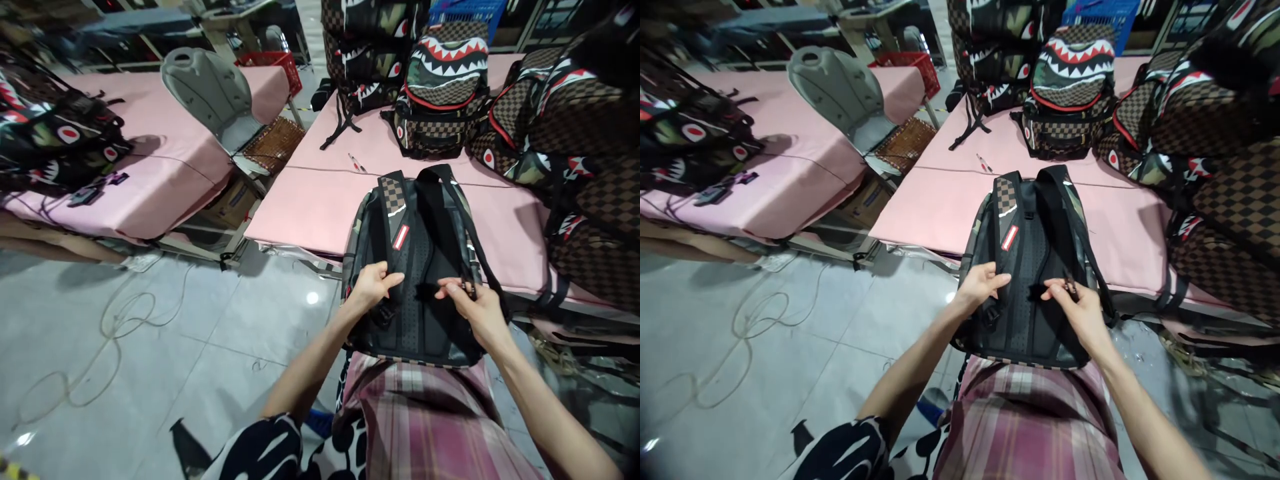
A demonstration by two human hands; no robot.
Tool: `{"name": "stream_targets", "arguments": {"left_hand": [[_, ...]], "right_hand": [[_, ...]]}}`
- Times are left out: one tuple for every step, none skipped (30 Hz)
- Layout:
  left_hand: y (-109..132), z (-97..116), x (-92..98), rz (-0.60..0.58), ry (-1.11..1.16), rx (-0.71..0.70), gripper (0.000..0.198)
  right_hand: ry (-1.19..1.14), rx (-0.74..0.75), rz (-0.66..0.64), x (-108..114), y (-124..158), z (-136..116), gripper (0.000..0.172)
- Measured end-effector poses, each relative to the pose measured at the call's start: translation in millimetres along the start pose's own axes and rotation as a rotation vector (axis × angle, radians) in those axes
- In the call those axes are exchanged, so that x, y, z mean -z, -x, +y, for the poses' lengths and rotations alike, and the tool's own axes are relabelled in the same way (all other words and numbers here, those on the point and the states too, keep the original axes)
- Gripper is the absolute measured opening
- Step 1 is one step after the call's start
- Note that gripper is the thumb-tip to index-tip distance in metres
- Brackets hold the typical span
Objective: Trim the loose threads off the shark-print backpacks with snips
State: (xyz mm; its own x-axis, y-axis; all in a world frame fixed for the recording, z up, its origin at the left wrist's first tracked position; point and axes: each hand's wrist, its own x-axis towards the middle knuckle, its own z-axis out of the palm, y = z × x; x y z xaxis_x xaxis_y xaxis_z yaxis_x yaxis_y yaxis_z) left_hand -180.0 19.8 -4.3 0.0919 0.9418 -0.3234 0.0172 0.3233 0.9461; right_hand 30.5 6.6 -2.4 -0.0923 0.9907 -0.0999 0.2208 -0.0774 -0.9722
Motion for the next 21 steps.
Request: {"name": "stream_targets", "arguments": {"left_hand": [[0.2, 9.4, -1.9, 0.071, -0.009, -0.058, 0.031], [0.6, 18.6, -3.8, 0.117, -0.018, -0.114, 0.033], [1.1, 27.1, -5.6, 0.132, -0.022, -0.153, 0.035], [1.6, 34.3, -7.4, 0.132, -0.022, -0.180, 0.036], [1.8, 39.9, -9.2, 0.126, -0.022, -0.197, 0.036], [2.0, 43.8, -10.8, 0.122, -0.023, -0.205, 0.035], [2.1, 46.0, -12.4, 0.118, -0.022, -0.205, 0.035], [2.2, 46.7, -13.8, 0.115, -0.019, -0.202, 0.034], [2.4, 46.4, -15.1, 0.115, -0.011, -0.199, 0.033], [2.7, 45.5, -16.3, 0.117, 0.005, -0.195, 0.033], [3.1, 44.2, -17.3, 0.117, 0.024, -0.186, 0.033], [3.5, 42.9, -18.1, 0.114, 0.045, -0.174, 0.032], [3.6, 41.8, -18.8, 0.111, 0.065, -0.163, 0.031], [3.4, 41.0, -19.3, 0.109, 0.083, -0.154, 0.031], [2.7, 40.4, -19.6, 0.109, 0.098, -0.148, 0.031], [1.5, 40.0, -19.7, 0.113, 0.106, -0.146, 0.031], [-0.2, 39.7, -19.7, 0.117, 0.108, -0.145, 0.031], [-2.2, 39.6, -19.7, 0.122, 0.109, -0.142, 0.031], [-4.0, 39.4, -19.6, 0.123, 0.109, -0.137, 0.032], [-5.2, 39.2, -19.8, 0.122, 0.110, -0.131, 0.032], [-5.2, 38.7, -20.2, 0.118, 0.110, -0.128, 0.031]], "right_hand": [[-0.009, -0.006, -0.030, -4.9, 3.7, -3.4, 0.032], [-0.036, -0.019, -0.062, -10.4, 6.9, -6.6, 0.031], [-0.066, -0.033, -0.091, -16.1, 9.2, -9.6, 0.031], [-0.094, -0.042, -0.113, -21.9, 10.8, -12.4, 0.032], [-0.115, -0.049, -0.128, -27.3, 11.5, -14.9, 0.033], [-0.121, -0.053, -0.134, -32.0, 11.6, -17.2, 0.033], [-0.109, -0.052, -0.129, -35.9, 11.1, -19.1, 0.032], [-0.085, -0.041, -0.121, -38.8, 10.3, -20.7, 0.029], [-0.054, -0.021, -0.112, -40.6, 9.3, -21.7, 0.027], [-0.024, 0.002, -0.104, -41.5, 8.3, -22.0, 0.026], [-0.002, 0.024, -0.100, -41.6, 7.4, -21.5, 0.025], [0.006, 0.041, -0.095, -41.2, 6.8, -20.3, 0.026], [-0.008, 0.048, -0.079, -40.6, 6.4, -18.4, 0.026], [-0.041, 0.040, -0.051, -40.0, 6.2, -16.0, 0.027], [-0.086, 0.019, -0.020, -39.5, 6.3, -13.4, 0.029], [-0.130, -0.006, 0.004, -39.4, 6.5, -11.0, 0.031], [-0.161, -0.028, 0.020, -39.6, 6.7, -8.9, 0.032], [-0.174, -0.042, 0.019, -40.2, 7.0, -7.3, 0.033], [-0.169, -0.045, 0.008, -41.1, 7.1, -6.5, 0.032], [-0.152, -0.038, -0.010, -42.3, 7.1, -6.4, 0.030], [-0.134, -0.028, -0.024, -43.6, 6.8, -6.8, 0.029]]}}
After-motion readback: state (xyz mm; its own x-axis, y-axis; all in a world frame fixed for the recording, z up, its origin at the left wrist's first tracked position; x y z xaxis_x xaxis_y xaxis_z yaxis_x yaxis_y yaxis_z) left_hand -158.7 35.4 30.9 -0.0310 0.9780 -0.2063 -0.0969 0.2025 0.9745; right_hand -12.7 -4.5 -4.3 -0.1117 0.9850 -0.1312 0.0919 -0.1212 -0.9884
